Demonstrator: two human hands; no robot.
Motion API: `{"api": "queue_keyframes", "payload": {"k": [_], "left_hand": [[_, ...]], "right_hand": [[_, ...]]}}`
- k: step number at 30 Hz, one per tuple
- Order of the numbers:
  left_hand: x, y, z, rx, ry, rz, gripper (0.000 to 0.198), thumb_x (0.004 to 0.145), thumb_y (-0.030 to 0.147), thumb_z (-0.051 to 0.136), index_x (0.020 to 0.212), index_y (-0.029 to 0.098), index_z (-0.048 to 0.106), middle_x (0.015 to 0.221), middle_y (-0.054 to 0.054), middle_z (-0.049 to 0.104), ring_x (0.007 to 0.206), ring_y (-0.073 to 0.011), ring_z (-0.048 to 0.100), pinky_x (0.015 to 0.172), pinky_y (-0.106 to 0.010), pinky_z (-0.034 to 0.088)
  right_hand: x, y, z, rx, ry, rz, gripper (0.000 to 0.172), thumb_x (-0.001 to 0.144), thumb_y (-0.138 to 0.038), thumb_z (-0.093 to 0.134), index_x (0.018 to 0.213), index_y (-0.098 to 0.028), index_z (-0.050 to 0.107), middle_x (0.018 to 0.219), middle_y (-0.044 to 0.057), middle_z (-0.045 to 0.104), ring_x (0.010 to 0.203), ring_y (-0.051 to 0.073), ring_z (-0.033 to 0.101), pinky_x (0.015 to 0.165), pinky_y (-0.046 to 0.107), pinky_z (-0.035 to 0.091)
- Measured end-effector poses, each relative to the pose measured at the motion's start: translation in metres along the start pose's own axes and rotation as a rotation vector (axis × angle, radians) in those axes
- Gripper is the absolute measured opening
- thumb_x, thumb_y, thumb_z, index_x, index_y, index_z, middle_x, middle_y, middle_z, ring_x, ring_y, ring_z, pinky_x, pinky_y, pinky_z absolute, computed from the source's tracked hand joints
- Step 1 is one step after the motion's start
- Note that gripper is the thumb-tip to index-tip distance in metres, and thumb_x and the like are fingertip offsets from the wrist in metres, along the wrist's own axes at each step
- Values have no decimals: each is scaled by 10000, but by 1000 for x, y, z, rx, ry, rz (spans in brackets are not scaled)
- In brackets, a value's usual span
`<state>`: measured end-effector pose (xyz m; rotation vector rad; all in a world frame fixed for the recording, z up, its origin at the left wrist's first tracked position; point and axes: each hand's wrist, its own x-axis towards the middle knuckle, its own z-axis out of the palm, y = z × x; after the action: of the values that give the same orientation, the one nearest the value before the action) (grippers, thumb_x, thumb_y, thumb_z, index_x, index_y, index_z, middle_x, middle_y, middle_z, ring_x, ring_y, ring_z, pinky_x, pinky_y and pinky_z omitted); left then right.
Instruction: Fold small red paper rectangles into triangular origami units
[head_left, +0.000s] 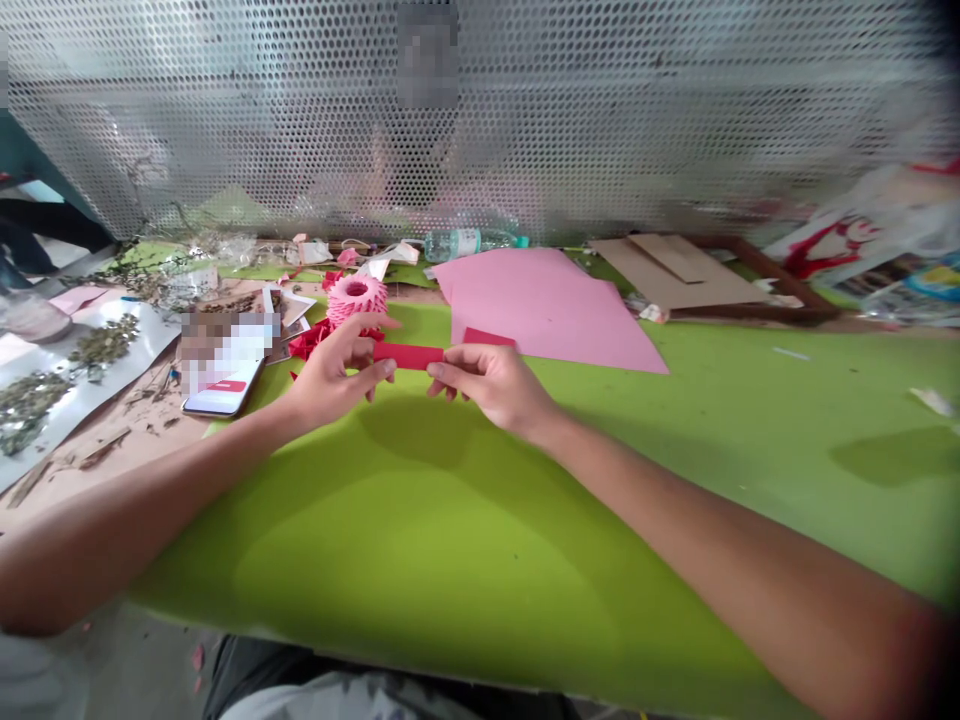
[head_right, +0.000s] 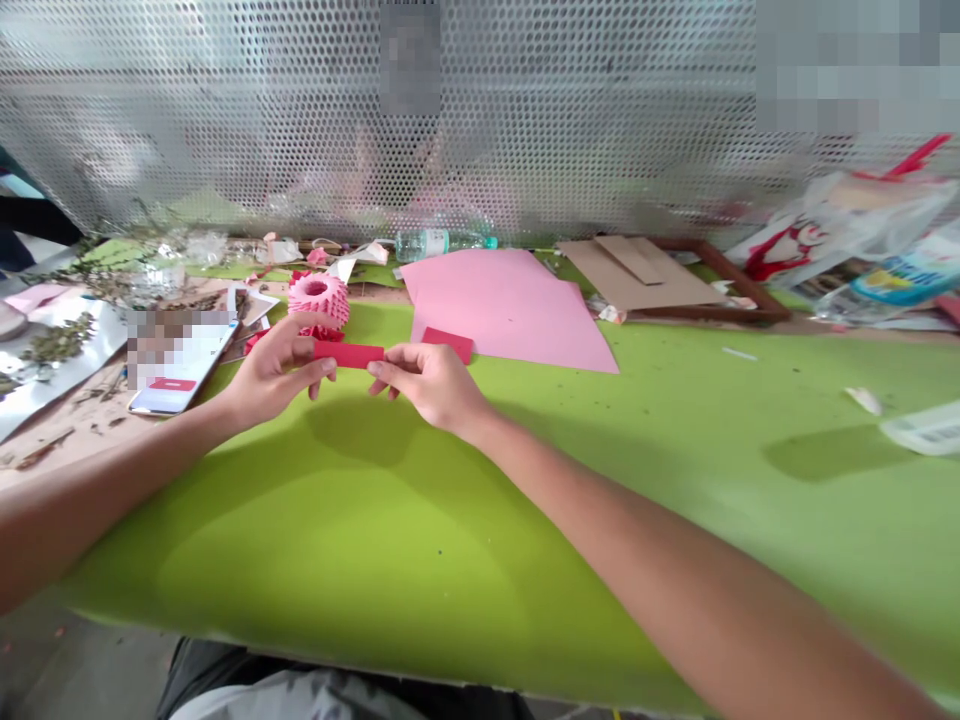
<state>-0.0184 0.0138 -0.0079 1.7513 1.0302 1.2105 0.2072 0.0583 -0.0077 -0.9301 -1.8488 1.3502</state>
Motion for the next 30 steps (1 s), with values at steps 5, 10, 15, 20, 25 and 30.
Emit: {"api": "queue_keyframes", "payload": {"k": [5,10,15,20,25,30], "left_hand": [[3,4,-3,18,63,21,354,883,264,655,1192,179,508,730,18,651,547,-91,582,496,-197,506],[1,9,-2,70,122,60,301,879,243,643,1148,190,519,712,32,643,510,-84,569,471,-196,481],[-1,9,-1,112,120,71,302,876,233,647,1149,189,528,713,33,638,523,-89,583,475,-199,480],[1,4,-2,41,74,73,335,886,270,645,1184,197,511,694,34,585,618,-132,629,477,-204,488],[1,3,-3,98,32,-9,342,958,341,542,1263,190,507,818,-10,626,725,-145,624,638,-262,527],[2,1,-4,500,-54,129,303,931,405,598,1110,170,668,1011,-78,632,901,-192,612,773,-302,502]], "right_hand": [[1,-1,-1,18,32,-2,371,776,-516,761,835,-152,718,763,64,749,633,143,643,599,277,499],[-1,-5,-2,2,46,-26,388,777,-542,756,806,-158,707,743,61,744,633,145,642,599,273,491],[-2,-6,0,-9,53,-29,432,764,-585,749,784,-157,691,722,68,739,624,151,642,582,271,480],[-2,-6,0,-27,64,-47,430,775,-585,738,772,-159,681,703,66,730,626,154,636,573,268,467],[-3,-7,-4,-87,-4,-57,398,826,-547,707,754,-157,673,685,53,719,589,130,604,551,254,438],[-9,-13,-5,-250,-127,-32,397,848,-531,683,727,-153,682,648,37,701,445,79,450,423,238,301]]}}
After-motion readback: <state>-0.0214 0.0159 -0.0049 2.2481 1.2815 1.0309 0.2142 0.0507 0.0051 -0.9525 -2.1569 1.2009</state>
